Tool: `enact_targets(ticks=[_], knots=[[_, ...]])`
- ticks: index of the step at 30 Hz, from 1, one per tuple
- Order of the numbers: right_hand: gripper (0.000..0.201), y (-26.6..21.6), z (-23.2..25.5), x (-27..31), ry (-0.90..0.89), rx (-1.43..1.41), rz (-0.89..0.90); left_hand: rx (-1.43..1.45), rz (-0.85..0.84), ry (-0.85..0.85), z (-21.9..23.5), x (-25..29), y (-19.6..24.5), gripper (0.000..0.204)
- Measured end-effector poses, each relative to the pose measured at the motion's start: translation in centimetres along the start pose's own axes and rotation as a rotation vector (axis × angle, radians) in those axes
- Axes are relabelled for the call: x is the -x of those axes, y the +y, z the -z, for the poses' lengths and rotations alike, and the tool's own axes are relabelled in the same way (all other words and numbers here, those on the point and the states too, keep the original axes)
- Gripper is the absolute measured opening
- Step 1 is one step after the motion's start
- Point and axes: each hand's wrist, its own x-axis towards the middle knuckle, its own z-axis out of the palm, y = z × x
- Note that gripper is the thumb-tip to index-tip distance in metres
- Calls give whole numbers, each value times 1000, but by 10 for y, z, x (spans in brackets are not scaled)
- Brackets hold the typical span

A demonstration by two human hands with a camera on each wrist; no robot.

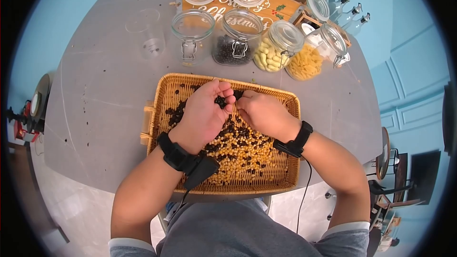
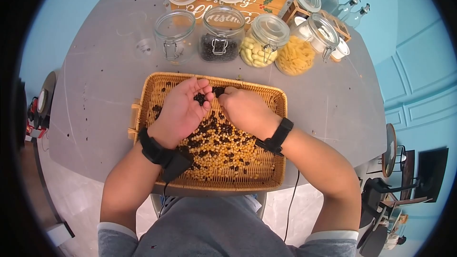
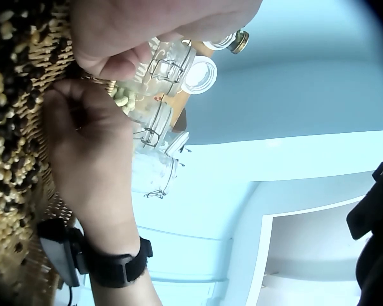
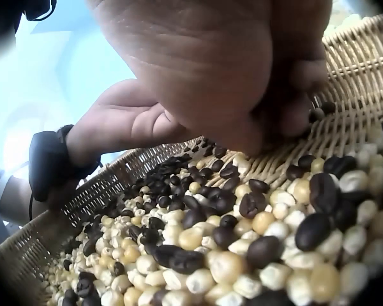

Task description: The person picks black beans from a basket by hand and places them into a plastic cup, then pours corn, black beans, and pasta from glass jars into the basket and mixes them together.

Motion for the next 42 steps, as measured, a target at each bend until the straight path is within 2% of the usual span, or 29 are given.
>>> enact_targets(ticks=[4, 6, 7, 8, 10, 11, 13, 16, 18, 24, 26, 33, 36, 38, 39, 42], knots=[[9, 0, 21, -6, 46, -151, 33, -8, -1, -2, 2, -2, -1, 25], [3, -14, 40, -7, -15, -807, -273, -5, 24, -47, 5, -2, -3, 25], [4, -17, 42, -9, -6, -943, -230, -1, 46, -100, 4, -3, -4, 26], [4, -13, 44, -9, 1, -940, -234, -3, 49, -106, 3, -3, -5, 26], [13, -8, 41, -11, 47, -703, -223, 2, 44, -77, 4, -1, -4, 25], [13, -5, 41, -10, 42, -703, -217, 6, 38, -74, 3, 0, -3, 25], [19, 2, 39, -4, 102, -85, -16, 14, -4, -46, 0, 2, 0, 25], [24, 8, 22, 5, 62, -2, 2, 22, -4, -46, 1, -1, 1, 24], [24, 8, 14, 5, 102, 4, -6, 21, -4, -38, 1, -2, 0, 24], [30, 9, 3, 3, 96, 101, 89, 11, -12, -31, 1, 0, -1, 24], [29, 8, 3, 5, 36, 30, -28, 11, -18, -29, 1, 1, 0, 24], [25, 17, 6, 13, -19, -107, -3, 14, -22, -48, 1, 0, -3, 24], [16, 22, 13, 14, 33, -228, 36, 16, -18, -53, 3, -1, -4, 25], [9, 18, 26, 15, -70, -712, -383, 24, -14, -57, 3, -1, -4, 26], [12, 20, 28, 15, -93, -916, -427, 5, -1, -48, 2, -1, -4, 27], [15, 12, 41, 15, -78, -1076, -513, -25, 52, -49, -1, 1, -5, 29]])
